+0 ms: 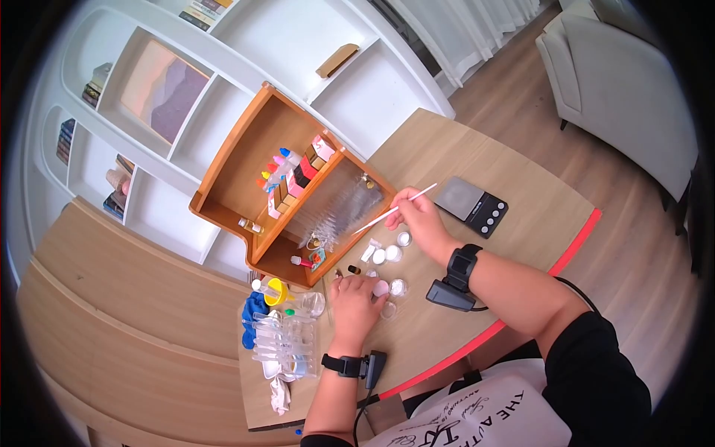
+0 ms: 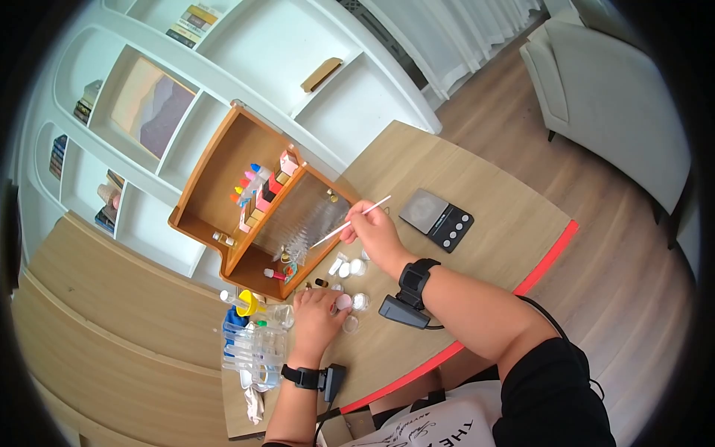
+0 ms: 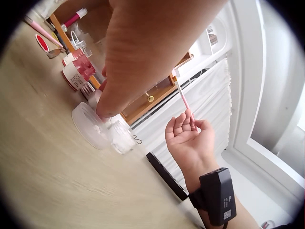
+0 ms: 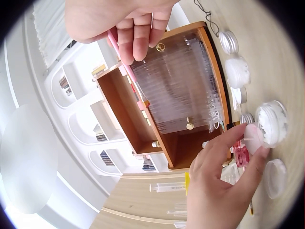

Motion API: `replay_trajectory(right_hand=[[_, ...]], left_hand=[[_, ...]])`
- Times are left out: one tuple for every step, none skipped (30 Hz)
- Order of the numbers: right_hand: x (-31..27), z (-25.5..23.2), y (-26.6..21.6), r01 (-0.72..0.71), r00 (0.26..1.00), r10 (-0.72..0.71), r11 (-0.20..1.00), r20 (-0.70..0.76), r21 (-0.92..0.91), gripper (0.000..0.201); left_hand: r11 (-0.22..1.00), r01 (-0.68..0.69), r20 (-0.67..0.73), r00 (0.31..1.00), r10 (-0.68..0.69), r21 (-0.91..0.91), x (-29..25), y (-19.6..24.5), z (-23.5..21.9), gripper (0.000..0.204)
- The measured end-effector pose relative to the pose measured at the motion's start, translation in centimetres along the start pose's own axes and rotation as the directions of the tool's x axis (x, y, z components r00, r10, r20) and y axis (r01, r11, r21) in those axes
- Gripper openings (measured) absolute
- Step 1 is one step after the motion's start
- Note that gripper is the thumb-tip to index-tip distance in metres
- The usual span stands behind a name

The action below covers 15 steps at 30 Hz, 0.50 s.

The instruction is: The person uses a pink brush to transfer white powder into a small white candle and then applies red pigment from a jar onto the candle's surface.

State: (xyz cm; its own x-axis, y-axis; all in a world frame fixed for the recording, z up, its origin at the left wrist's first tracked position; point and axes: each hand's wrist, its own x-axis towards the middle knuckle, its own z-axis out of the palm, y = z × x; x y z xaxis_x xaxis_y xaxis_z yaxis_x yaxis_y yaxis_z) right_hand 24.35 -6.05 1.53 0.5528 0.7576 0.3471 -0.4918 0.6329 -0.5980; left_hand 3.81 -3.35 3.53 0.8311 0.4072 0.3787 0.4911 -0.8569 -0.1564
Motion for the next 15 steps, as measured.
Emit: replay_trajectory(right_hand=[[0.0, 0.0, -0.1, 0.001, 1.0, -0.001, 1.0, -0.001, 0.001, 0.008], [0.0, 0.1, -0.1, 0.002, 1.0, -0.002, 1.0, -0.002, 0.0, 0.008], [0.0, 0.1, -0.2, 0.002, 1.0, -0.002, 1.0, -0.002, -0.001, 0.008], [0.0, 0.1, -0.2, 0.002, 1.0, -0.002, 1.0, -0.003, -0.001, 0.008], [0.0, 0.1, -0.2, 0.004, 1.0, -0.004, 1.0, -0.002, 0.003, 0.008], [0.0, 0.1, -0.2, 0.006, 1.0, -0.006, 1.0, -0.001, 0.008, 0.008], [0.0, 0.1, -0.2, 0.004, 1.0, -0.004, 1.0, -0.001, 0.008, 0.008], [0.1, 0.1, -0.1, 0.008, 1.0, -0.008, 1.0, -0.001, -0.004, 0.009], [0.1, 0.1, -0.1, 0.011, 1.0, -0.011, 1.0, -0.001, -0.015, 0.009], [0.1, 0.0, -0.2, 0.009, 1.0, -0.009, 1.0, 0.0, -0.016, 0.009], [0.2, 0.0, -0.4, 0.009, 1.0, -0.01, 0.999, -0.006, -0.043, 0.01], [0.3, -0.1, -0.5, 0.01, 1.0, -0.011, 0.998, -0.012, -0.069, 0.011], [0.3, 0.0, -0.8, 0.006, 1.0, -0.007, 0.997, -0.01, -0.07, 0.011], [0.3, 0.1, -1.1, 0.013, 1.0, -0.016, 0.996, -0.027, -0.085, 0.012], [0.4, 0.1, -1.3, 0.02, 0.999, -0.025, 0.995, -0.043, -0.099, 0.013]], left_hand=[[1.0, 0.001, 0.024, 1.0, -0.001, 0.014, 0.1, 0.0, -0.1, 0.029], [1.0, 0.001, 0.048, 0.999, -0.002, 0.028, 0.1, 0.0, -0.1, 0.029], [1.0, -0.001, 0.049, 0.999, 0.0, 0.028, 0.2, 0.0, -0.1, 0.029], [1.0, 0.006, 0.065, 0.998, -0.007, 0.021, 0.2, 0.0, -0.1, 0.03], [1.0, 0.014, 0.081, 0.997, -0.015, 0.014, 0.2, 0.0, 0.0, 0.03], [1.0, 0.015, 0.082, 0.996, -0.016, 0.013, 0.1, -0.1, 0.0, 0.03], [1.0, -0.002, 0.084, 0.996, 0.001, 0.01, 0.1, -0.2, 0.1, 0.031], [1.0, -0.019, 0.087, 0.996, 0.018, 0.007, 0.0, -0.2, 0.1, 0.032], [1.0, -0.016, 0.087, 0.996, 0.016, 0.006, -0.1, -0.3, 0.1, 0.032], [0.999, 0.001, 0.035, 0.999, 0.0, -0.035, -0.2, -0.4, 0.1, 0.03], [0.997, 0.016, -0.016, 1.0, -0.018, -0.078, -0.3, -0.5, 0.0, 0.027], [0.997, 0.019, -0.016, 1.0, -0.021, -0.079, -0.4, -0.7, -0.3, 0.027], [0.99, 0.052, -0.067, 0.996, -0.061, -0.131, -0.7, -1.1, -0.8, 0.023], [0.979, 0.085, -0.114, 0.988, -0.107, -0.184, -1.1, -1.3, -1.4, 0.019], [0.979, 0.092, -0.115, 0.987, -0.114, -0.184, -1.6, -1.5, -1.9, 0.019]])
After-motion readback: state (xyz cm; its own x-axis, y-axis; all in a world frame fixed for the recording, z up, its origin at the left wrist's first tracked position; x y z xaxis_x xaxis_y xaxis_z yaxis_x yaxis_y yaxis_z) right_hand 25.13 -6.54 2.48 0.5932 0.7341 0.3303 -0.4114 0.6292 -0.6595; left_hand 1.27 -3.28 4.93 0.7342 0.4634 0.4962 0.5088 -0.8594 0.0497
